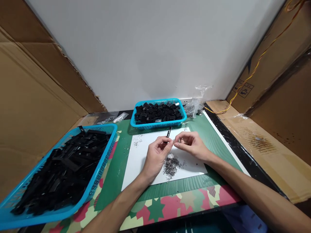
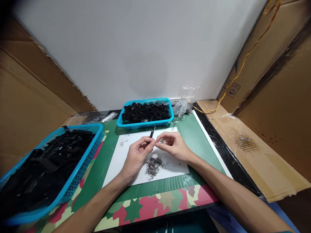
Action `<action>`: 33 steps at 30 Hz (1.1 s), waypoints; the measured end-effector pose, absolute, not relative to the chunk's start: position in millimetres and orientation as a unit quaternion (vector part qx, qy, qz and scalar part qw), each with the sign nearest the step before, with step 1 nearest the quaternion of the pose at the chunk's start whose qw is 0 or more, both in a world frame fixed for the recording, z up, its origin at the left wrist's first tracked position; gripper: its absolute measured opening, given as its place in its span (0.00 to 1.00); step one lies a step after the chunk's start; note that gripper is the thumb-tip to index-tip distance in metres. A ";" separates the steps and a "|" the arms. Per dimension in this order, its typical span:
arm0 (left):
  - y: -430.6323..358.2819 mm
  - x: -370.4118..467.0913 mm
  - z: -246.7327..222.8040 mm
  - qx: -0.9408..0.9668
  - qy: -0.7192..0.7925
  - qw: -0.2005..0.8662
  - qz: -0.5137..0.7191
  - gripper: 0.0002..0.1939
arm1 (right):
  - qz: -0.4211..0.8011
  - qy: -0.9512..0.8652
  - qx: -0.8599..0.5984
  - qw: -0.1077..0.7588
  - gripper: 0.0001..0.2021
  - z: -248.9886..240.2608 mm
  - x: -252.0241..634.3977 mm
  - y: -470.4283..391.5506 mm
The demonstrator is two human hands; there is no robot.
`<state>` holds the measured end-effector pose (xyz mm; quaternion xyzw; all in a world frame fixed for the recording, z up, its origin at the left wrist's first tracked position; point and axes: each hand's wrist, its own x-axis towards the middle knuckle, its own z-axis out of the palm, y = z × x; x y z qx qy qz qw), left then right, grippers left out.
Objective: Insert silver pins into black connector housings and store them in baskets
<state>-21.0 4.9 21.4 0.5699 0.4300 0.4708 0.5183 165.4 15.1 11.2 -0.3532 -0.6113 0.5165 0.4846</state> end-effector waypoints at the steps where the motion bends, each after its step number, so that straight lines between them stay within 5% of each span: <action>1: 4.3 -21.0 22.0 0.568 0.429 0.523 0.468 0.13 | 0.501 -0.619 -0.360 0.486 0.12 11.2 165.5 14.6; 20: 0.5 -23.3 21.1 0.608 0.390 0.557 0.409 0.14 | 0.435 -0.662 -0.373 0.484 0.10 15.9 170.6 8.1; 33: -2.0 -29.5 19.8 0.753 0.459 0.331 0.336 0.08 | 0.369 -0.762 -0.402 0.350 0.06 21.0 174.2 7.9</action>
